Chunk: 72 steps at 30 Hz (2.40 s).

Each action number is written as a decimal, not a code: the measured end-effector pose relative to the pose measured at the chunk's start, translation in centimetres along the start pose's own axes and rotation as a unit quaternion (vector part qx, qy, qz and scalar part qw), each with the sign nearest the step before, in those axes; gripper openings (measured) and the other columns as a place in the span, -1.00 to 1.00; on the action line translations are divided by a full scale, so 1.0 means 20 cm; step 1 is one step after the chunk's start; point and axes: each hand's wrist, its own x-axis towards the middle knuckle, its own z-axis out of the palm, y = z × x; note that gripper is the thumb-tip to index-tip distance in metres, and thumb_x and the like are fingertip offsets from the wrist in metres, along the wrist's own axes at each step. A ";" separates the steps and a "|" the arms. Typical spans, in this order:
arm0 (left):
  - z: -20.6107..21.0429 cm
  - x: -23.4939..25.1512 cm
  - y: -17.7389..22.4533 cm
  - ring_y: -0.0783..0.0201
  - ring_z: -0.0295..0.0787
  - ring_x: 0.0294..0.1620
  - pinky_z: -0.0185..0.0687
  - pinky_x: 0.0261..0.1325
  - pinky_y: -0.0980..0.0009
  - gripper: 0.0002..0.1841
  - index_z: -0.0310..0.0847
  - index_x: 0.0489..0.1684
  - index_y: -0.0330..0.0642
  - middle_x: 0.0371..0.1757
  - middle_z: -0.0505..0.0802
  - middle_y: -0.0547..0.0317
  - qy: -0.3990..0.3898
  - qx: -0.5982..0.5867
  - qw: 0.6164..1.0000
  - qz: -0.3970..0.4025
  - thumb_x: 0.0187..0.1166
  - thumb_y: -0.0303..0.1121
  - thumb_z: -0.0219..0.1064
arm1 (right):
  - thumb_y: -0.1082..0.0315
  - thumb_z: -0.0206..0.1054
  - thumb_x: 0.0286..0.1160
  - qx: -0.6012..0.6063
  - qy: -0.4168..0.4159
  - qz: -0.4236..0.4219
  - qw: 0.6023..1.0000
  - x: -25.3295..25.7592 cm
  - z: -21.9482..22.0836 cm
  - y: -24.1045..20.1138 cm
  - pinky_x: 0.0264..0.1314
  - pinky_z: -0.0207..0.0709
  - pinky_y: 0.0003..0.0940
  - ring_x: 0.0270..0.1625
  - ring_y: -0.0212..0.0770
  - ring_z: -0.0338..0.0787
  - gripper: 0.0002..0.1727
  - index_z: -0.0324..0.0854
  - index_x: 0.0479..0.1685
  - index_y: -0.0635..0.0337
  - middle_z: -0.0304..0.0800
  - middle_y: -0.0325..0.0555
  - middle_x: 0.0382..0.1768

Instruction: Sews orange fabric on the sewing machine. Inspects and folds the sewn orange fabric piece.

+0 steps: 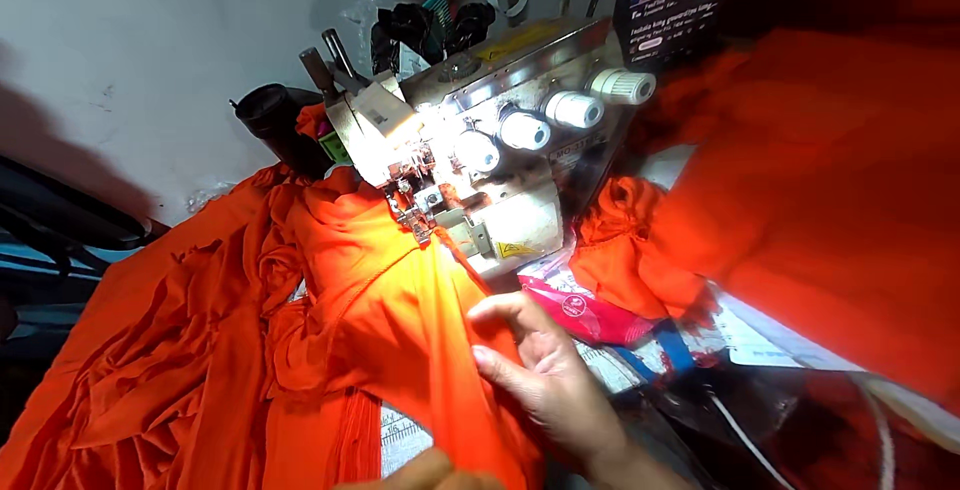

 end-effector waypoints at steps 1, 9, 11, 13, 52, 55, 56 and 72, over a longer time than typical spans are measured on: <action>0.03 0.02 -0.04 0.23 0.78 -0.36 0.65 -0.30 0.35 -0.67 0.82 -0.19 -0.37 -0.35 0.85 -0.07 0.009 0.032 0.999 -0.016 0.73 -0.25 0.25 | 0.58 0.35 0.41 -0.006 -0.015 0.009 1.000 0.01 -0.01 0.02 0.08 0.72 -0.55 0.01 -0.46 0.81 -0.67 0.67 0.12 0.07 0.82 -0.27 -0.02; 0.01 0.25 -0.44 0.46 0.58 -0.30 0.45 -0.25 0.48 -0.75 0.76 -0.28 -0.10 -0.29 0.66 0.31 0.285 0.247 0.923 -0.078 0.51 -0.12 0.32 | 0.01 0.50 0.41 -0.110 -0.080 0.046 0.990 0.16 -0.04 -0.02 -0.24 0.62 -0.60 -0.29 -0.55 0.72 -0.75 0.73 -0.24 -0.03 0.75 -0.42 -0.38; -0.03 0.27 -0.46 0.46 0.57 -0.31 0.44 -0.26 0.44 -0.76 0.68 -0.44 -0.03 -0.36 0.61 0.37 0.252 0.249 0.932 -0.078 0.50 -0.10 0.32 | 0.30 0.50 0.40 -0.044 -0.145 0.091 0.984 0.18 -0.05 -0.06 -0.16 0.68 -0.58 -0.26 -0.54 0.77 -0.92 0.77 -0.26 0.07 0.80 -0.38 -0.37; -0.08 0.28 -0.49 0.51 0.57 -0.35 0.44 -0.32 0.48 -0.76 0.65 -0.50 -0.01 -0.41 0.59 0.42 0.218 0.246 0.942 -0.063 0.52 -0.13 0.27 | 0.35 0.40 0.51 0.070 -0.223 0.142 0.962 0.17 -0.09 -0.08 -0.01 0.69 -0.60 -0.18 -0.61 0.79 -0.94 0.78 -0.25 0.02 0.84 -0.47 -0.33; 0.02 0.30 -0.40 0.26 0.70 0.25 0.51 0.23 0.19 -0.62 0.87 0.09 0.02 0.17 0.85 0.21 0.234 0.242 0.941 -0.028 0.59 -0.03 0.25 | 0.14 0.41 0.58 -0.169 -0.169 0.016 0.971 -0.33 -0.12 -0.12 0.18 0.51 -0.32 0.03 -0.19 0.75 -0.60 0.81 -0.30 0.41 0.83 0.25 -0.15; 0.01 0.35 -0.45 0.15 0.71 0.27 0.50 0.24 0.08 -0.64 0.89 0.12 0.04 0.20 0.86 0.16 0.217 0.260 0.941 -0.029 0.65 -0.07 0.20 | 0.24 0.39 0.59 -0.085 -0.147 0.040 0.985 -0.33 -0.10 -0.15 0.23 0.50 -0.46 -0.04 -0.49 0.73 -0.65 0.76 -0.34 0.43 0.86 -0.01 -0.22; 0.00 0.38 -0.46 0.11 0.71 0.30 0.50 0.27 0.03 -0.63 0.88 0.15 0.02 0.23 0.85 0.13 0.209 0.261 0.942 -0.032 0.68 -0.09 0.17 | 0.25 0.38 0.60 -0.054 -0.143 0.042 0.987 -0.31 -0.08 -0.14 0.18 0.52 -0.51 -0.07 -0.58 0.72 -0.68 0.73 -0.35 0.39 0.83 -0.16 -0.28; -0.10 0.40 -0.43 0.24 0.71 -0.23 0.58 -0.13 0.35 -0.67 0.68 -0.08 -0.43 -0.22 0.79 -0.11 0.258 0.253 0.930 0.067 0.74 -0.25 0.21 | 0.39 0.36 0.53 0.069 -0.216 0.111 0.968 -0.04 -0.03 -0.06 -0.04 0.64 -0.62 -0.19 -0.64 0.73 -0.93 0.75 -0.27 0.08 0.80 -0.46 -0.32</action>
